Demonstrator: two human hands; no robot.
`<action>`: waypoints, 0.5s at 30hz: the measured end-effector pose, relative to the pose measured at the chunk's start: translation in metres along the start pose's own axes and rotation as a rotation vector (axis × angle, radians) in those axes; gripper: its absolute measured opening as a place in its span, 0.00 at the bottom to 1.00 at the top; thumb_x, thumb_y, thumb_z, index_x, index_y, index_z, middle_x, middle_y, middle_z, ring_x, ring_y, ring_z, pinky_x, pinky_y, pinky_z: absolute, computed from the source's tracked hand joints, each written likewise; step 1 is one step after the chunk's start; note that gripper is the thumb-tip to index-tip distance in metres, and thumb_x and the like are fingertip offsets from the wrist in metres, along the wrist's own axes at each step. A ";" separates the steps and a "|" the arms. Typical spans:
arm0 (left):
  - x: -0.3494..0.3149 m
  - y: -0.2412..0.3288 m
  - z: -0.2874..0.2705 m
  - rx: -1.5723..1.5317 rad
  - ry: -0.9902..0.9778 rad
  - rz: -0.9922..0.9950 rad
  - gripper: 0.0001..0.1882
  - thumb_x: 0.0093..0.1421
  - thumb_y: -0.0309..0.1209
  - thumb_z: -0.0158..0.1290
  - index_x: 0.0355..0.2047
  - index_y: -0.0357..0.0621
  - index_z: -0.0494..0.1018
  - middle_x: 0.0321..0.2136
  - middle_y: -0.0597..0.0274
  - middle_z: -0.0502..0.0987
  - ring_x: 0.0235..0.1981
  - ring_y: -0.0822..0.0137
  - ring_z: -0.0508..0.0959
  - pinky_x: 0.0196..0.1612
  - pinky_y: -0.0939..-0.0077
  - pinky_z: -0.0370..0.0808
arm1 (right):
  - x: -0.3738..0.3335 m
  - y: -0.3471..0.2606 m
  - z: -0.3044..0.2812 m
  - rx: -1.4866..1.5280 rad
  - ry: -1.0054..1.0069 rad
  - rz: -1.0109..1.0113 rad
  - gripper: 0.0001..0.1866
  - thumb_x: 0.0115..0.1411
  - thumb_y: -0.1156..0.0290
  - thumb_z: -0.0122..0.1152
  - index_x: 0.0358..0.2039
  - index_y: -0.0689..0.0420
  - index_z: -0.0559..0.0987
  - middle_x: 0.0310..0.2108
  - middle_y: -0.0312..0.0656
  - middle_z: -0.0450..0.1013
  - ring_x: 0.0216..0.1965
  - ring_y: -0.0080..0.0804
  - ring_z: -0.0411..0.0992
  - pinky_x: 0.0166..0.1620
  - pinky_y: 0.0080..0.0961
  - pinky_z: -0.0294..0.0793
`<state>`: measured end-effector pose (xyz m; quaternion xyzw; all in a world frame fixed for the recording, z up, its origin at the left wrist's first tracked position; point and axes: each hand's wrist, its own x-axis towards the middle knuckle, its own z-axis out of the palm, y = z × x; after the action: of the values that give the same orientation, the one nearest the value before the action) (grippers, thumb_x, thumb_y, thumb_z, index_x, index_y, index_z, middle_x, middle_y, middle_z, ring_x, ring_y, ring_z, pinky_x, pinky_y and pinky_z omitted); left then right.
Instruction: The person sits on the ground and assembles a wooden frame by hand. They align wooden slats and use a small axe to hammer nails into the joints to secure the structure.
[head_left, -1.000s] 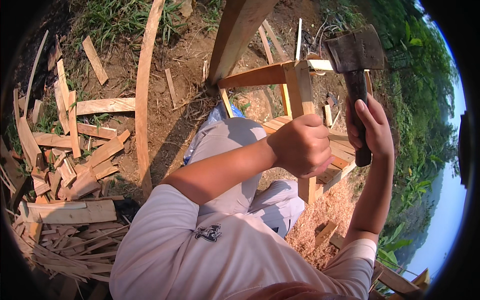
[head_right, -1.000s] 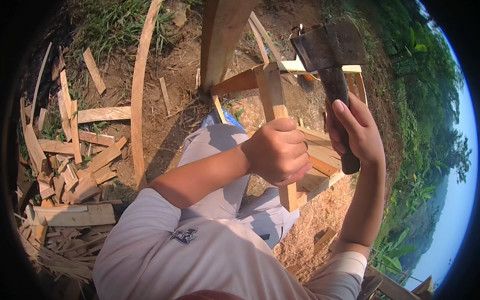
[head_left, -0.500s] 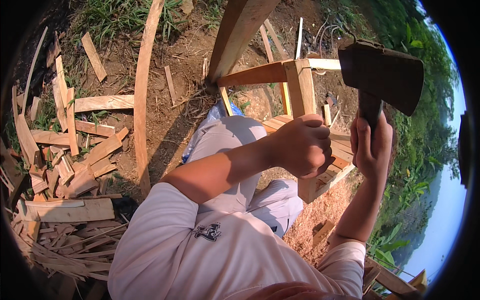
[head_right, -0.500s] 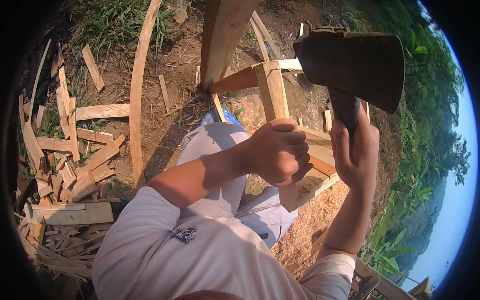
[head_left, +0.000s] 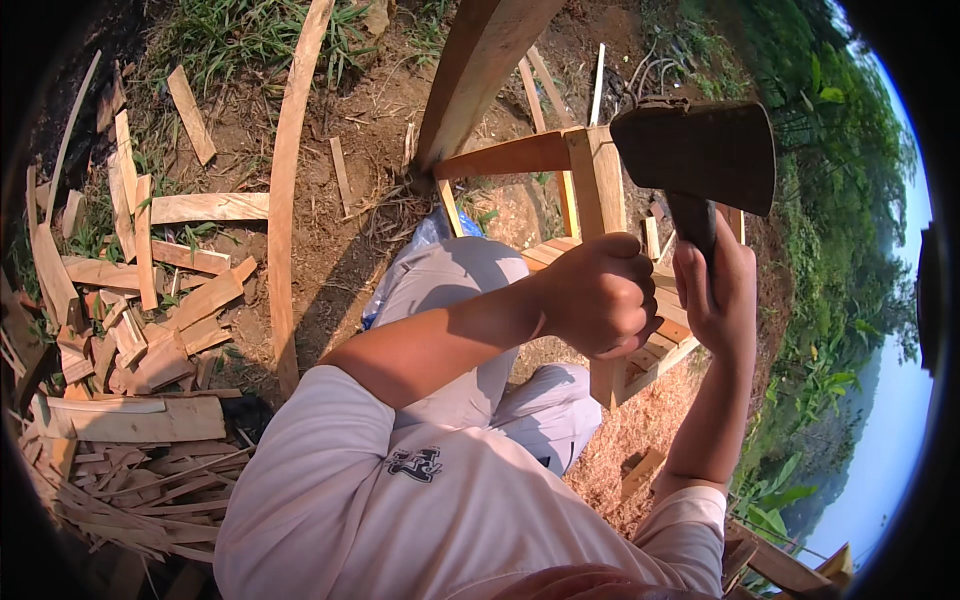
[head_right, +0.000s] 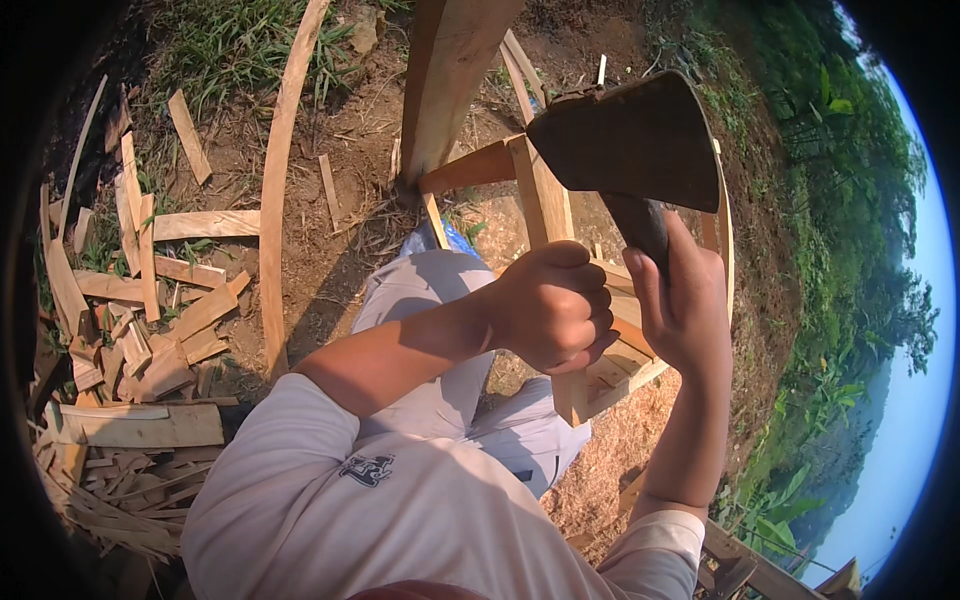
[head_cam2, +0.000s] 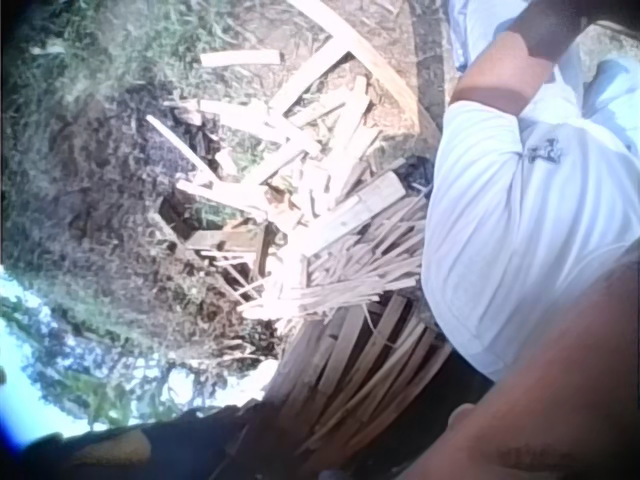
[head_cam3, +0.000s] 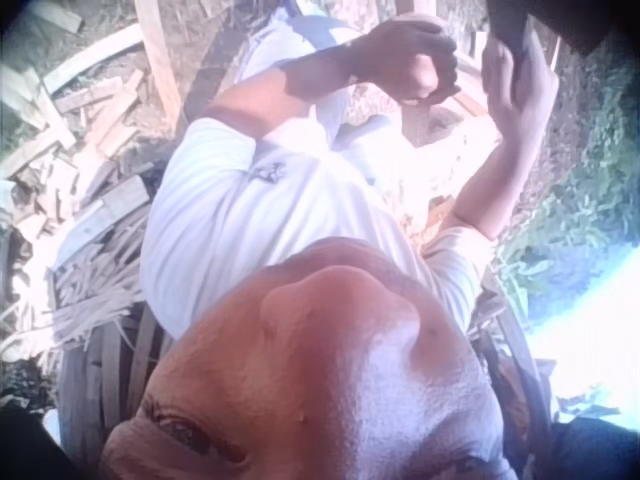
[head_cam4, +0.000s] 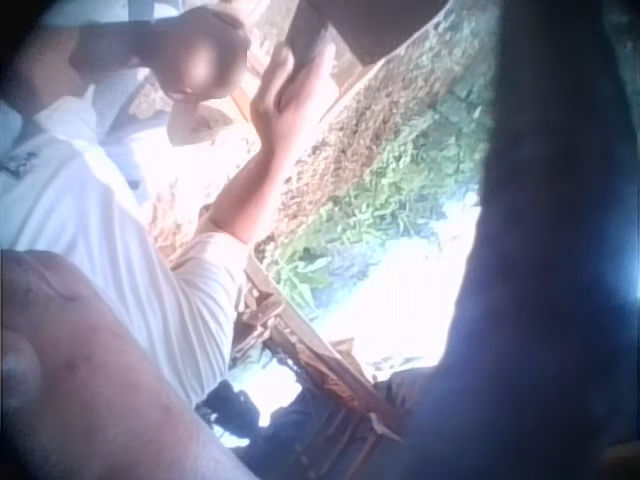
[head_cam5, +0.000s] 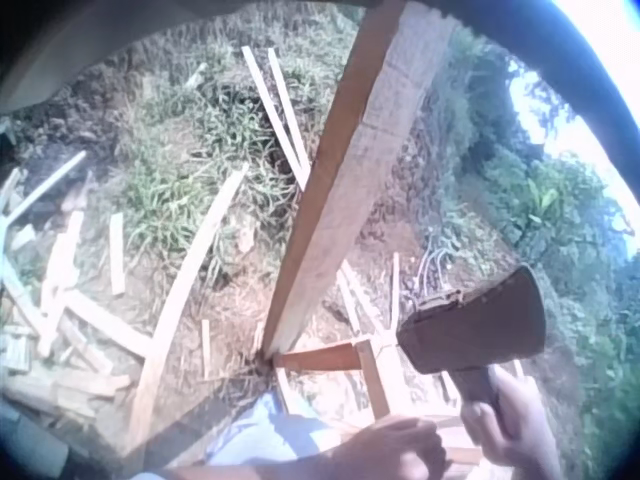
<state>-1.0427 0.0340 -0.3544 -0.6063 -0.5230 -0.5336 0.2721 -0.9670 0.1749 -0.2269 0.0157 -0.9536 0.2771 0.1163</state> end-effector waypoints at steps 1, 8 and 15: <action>0.002 0.001 -0.002 -0.009 0.029 -0.004 0.15 0.51 0.34 0.64 0.14 0.49 0.71 0.17 0.71 0.69 0.23 0.66 0.72 0.32 0.67 0.68 | -0.003 -0.009 -0.009 0.135 -0.032 0.097 0.09 0.74 0.72 0.56 0.43 0.66 0.75 0.19 0.37 0.70 0.20 0.19 0.69 0.24 0.24 0.63; 0.002 -0.002 0.000 0.011 -0.026 0.003 0.15 0.52 0.35 0.63 0.15 0.50 0.70 0.17 0.70 0.68 0.24 0.66 0.72 0.32 0.67 0.68 | -0.010 -0.001 -0.010 0.437 0.197 0.145 0.18 0.79 0.57 0.51 0.46 0.63 0.72 0.23 0.36 0.68 0.16 0.16 0.62 0.19 0.17 0.60; 0.004 0.000 -0.007 0.049 -0.060 -0.014 0.13 0.51 0.33 0.63 0.14 0.51 0.71 0.17 0.70 0.69 0.23 0.66 0.72 0.33 0.67 0.68 | -0.009 -0.004 -0.017 0.276 0.159 0.063 0.17 0.78 0.59 0.51 0.44 0.62 0.74 0.19 0.30 0.66 0.16 0.13 0.61 0.19 0.15 0.58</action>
<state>-1.0452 0.0295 -0.3485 -0.6115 -0.5480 -0.5042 0.2674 -0.9541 0.1802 -0.2126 -0.0206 -0.8943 0.4093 0.1796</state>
